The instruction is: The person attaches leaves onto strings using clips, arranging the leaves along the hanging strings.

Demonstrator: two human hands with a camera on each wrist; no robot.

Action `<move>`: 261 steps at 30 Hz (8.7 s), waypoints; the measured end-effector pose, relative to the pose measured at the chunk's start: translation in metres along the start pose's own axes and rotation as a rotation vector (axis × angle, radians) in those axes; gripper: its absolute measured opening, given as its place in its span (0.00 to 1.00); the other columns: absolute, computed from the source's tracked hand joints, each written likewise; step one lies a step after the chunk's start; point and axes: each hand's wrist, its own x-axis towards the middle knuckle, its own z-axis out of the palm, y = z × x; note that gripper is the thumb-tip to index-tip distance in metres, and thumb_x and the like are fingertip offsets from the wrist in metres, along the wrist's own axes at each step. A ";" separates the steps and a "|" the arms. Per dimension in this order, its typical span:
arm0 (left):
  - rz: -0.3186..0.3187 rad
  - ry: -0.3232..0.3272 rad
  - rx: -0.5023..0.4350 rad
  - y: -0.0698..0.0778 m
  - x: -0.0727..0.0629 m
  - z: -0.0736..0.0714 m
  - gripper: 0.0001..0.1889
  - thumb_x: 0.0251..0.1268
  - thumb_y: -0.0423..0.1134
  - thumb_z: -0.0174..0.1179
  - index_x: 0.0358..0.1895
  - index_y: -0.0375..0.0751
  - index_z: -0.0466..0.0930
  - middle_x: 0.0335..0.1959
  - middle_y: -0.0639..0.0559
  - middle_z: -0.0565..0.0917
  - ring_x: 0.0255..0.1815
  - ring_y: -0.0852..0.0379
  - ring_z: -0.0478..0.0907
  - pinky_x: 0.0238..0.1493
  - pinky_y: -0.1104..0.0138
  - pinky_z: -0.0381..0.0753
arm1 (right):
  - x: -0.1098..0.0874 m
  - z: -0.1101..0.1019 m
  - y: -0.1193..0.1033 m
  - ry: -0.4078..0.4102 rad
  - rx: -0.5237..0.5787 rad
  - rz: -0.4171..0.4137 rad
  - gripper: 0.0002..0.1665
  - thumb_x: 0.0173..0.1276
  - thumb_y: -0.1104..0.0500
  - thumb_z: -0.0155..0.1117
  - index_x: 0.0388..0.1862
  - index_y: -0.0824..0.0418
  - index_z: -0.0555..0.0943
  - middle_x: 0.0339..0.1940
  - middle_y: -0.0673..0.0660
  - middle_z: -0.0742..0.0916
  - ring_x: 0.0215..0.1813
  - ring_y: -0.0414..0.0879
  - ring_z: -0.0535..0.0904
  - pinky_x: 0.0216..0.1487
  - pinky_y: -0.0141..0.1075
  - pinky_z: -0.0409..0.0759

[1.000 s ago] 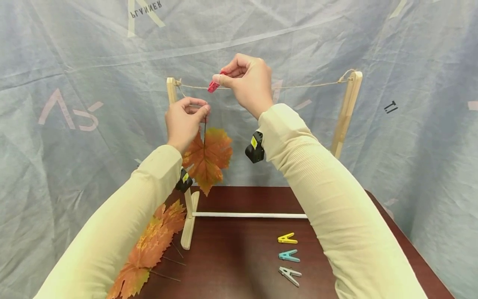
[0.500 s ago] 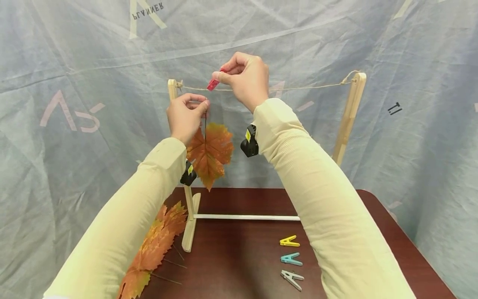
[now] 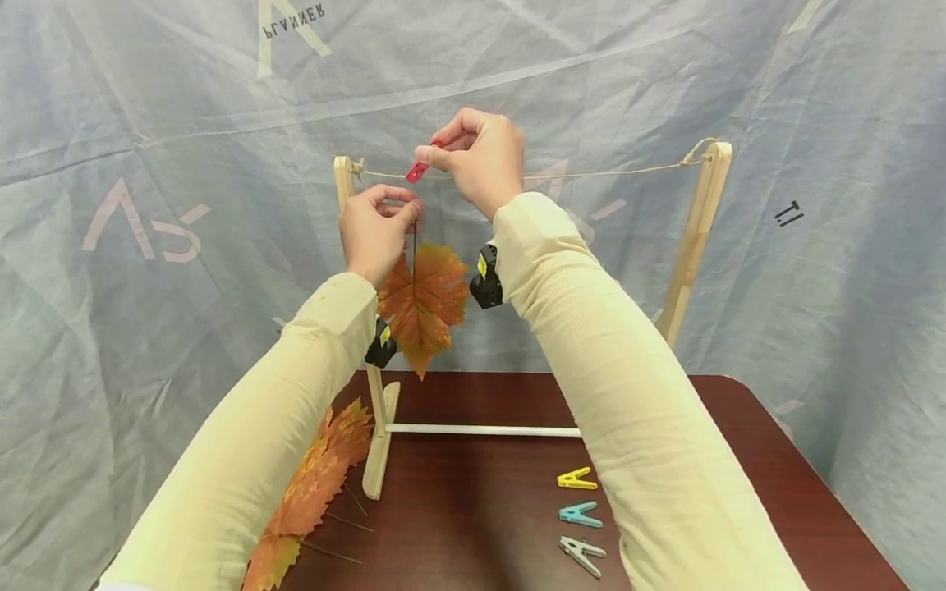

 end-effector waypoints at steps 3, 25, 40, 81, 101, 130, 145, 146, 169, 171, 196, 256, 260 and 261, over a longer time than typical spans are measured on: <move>0.007 0.003 0.003 0.000 0.000 0.000 0.08 0.69 0.43 0.68 0.45 0.46 0.88 0.33 0.51 0.90 0.32 0.58 0.86 0.37 0.64 0.79 | -0.001 0.001 0.000 -0.010 -0.012 0.006 0.09 0.58 0.57 0.82 0.30 0.55 0.87 0.27 0.46 0.88 0.34 0.41 0.84 0.36 0.33 0.76; 0.028 -0.052 0.067 -0.007 -0.004 -0.007 0.09 0.70 0.46 0.68 0.45 0.46 0.89 0.36 0.51 0.90 0.36 0.57 0.86 0.38 0.63 0.80 | -0.005 -0.005 -0.003 -0.115 -0.227 0.069 0.26 0.63 0.46 0.77 0.55 0.57 0.85 0.48 0.55 0.90 0.47 0.51 0.86 0.47 0.38 0.81; 0.053 -0.056 0.064 -0.016 -0.004 -0.009 0.11 0.67 0.43 0.70 0.48 0.43 0.88 0.39 0.47 0.91 0.39 0.53 0.87 0.43 0.60 0.81 | -0.008 -0.011 -0.002 -0.136 -0.238 0.084 0.30 0.64 0.46 0.76 0.60 0.59 0.83 0.53 0.56 0.89 0.50 0.46 0.84 0.48 0.37 0.77; 0.154 -0.205 -0.044 -0.045 -0.034 -0.042 0.10 0.68 0.39 0.69 0.47 0.37 0.87 0.39 0.42 0.90 0.42 0.50 0.86 0.45 0.61 0.79 | -0.055 -0.032 0.029 -0.119 -0.077 0.051 0.22 0.66 0.49 0.75 0.55 0.58 0.85 0.44 0.51 0.89 0.44 0.43 0.82 0.39 0.34 0.77; 0.145 -0.301 -0.041 -0.067 -0.060 -0.053 0.13 0.68 0.39 0.69 0.50 0.36 0.86 0.40 0.45 0.90 0.42 0.51 0.86 0.43 0.62 0.80 | -0.104 -0.064 0.064 -0.115 -0.175 0.096 0.25 0.67 0.44 0.74 0.56 0.57 0.85 0.41 0.48 0.89 0.43 0.45 0.80 0.42 0.36 0.76; 0.076 -0.345 0.062 -0.128 -0.087 -0.084 0.11 0.69 0.38 0.68 0.50 0.39 0.86 0.39 0.46 0.90 0.38 0.53 0.85 0.42 0.61 0.80 | -0.179 -0.102 0.124 -0.141 -0.214 0.176 0.22 0.71 0.48 0.70 0.57 0.59 0.83 0.42 0.43 0.88 0.44 0.40 0.81 0.36 0.33 0.77; -0.022 -0.374 0.094 -0.164 -0.110 -0.093 0.09 0.66 0.37 0.70 0.46 0.39 0.88 0.35 0.49 0.90 0.36 0.54 0.85 0.35 0.67 0.78 | -0.207 -0.112 0.150 -0.157 -0.223 0.228 0.21 0.71 0.50 0.71 0.57 0.60 0.83 0.43 0.44 0.89 0.41 0.40 0.81 0.38 0.32 0.75; -0.028 -0.378 0.094 -0.166 -0.112 -0.093 0.09 0.66 0.37 0.70 0.46 0.40 0.88 0.35 0.49 0.90 0.36 0.54 0.85 0.35 0.67 0.78 | -0.209 -0.112 0.151 -0.160 -0.223 0.235 0.21 0.71 0.50 0.71 0.57 0.60 0.83 0.43 0.44 0.89 0.42 0.41 0.81 0.38 0.32 0.75; -0.212 -0.452 0.108 -0.210 -0.143 -0.103 0.09 0.64 0.35 0.71 0.46 0.40 0.87 0.37 0.53 0.88 0.38 0.57 0.83 0.42 0.65 0.80 | -0.247 -0.114 0.185 -0.194 -0.157 0.313 0.20 0.71 0.55 0.70 0.57 0.64 0.82 0.45 0.50 0.89 0.43 0.40 0.83 0.40 0.36 0.81; -0.225 -0.455 0.115 -0.213 -0.145 -0.104 0.09 0.64 0.34 0.71 0.47 0.40 0.87 0.37 0.53 0.88 0.38 0.57 0.83 0.42 0.64 0.80 | -0.250 -0.113 0.189 -0.198 -0.145 0.318 0.20 0.70 0.56 0.71 0.57 0.65 0.83 0.44 0.51 0.89 0.43 0.40 0.83 0.39 0.36 0.81; -0.163 -0.640 0.143 -0.250 -0.175 -0.106 0.10 0.59 0.31 0.73 0.43 0.36 0.86 0.35 0.50 0.87 0.36 0.54 0.84 0.36 0.63 0.82 | -0.284 -0.115 0.227 -0.229 -0.135 0.407 0.19 0.66 0.59 0.74 0.53 0.68 0.84 0.38 0.54 0.88 0.36 0.41 0.81 0.33 0.35 0.79; 0.109 -0.961 0.483 -0.280 -0.184 -0.106 0.10 0.53 0.28 0.75 0.29 0.48 0.86 0.26 0.61 0.80 0.25 0.67 0.74 0.28 0.66 0.76 | -0.333 -0.103 0.274 -0.488 -0.361 0.287 0.17 0.57 0.55 0.81 0.43 0.58 0.84 0.30 0.47 0.83 0.29 0.33 0.76 0.30 0.31 0.76; 0.132 -0.966 0.490 -0.281 -0.184 -0.106 0.10 0.53 0.29 0.75 0.28 0.49 0.86 0.25 0.62 0.79 0.25 0.68 0.73 0.28 0.67 0.75 | -0.334 -0.099 0.274 -0.487 -0.466 0.235 0.18 0.54 0.54 0.83 0.40 0.55 0.84 0.30 0.44 0.81 0.30 0.32 0.74 0.29 0.31 0.74; 0.137 -0.964 0.492 -0.281 -0.184 -0.106 0.10 0.53 0.29 0.75 0.28 0.49 0.85 0.25 0.63 0.79 0.25 0.68 0.73 0.28 0.67 0.75 | -0.335 -0.098 0.274 -0.488 -0.495 0.228 0.18 0.53 0.53 0.83 0.40 0.54 0.84 0.31 0.43 0.80 0.31 0.32 0.73 0.29 0.31 0.73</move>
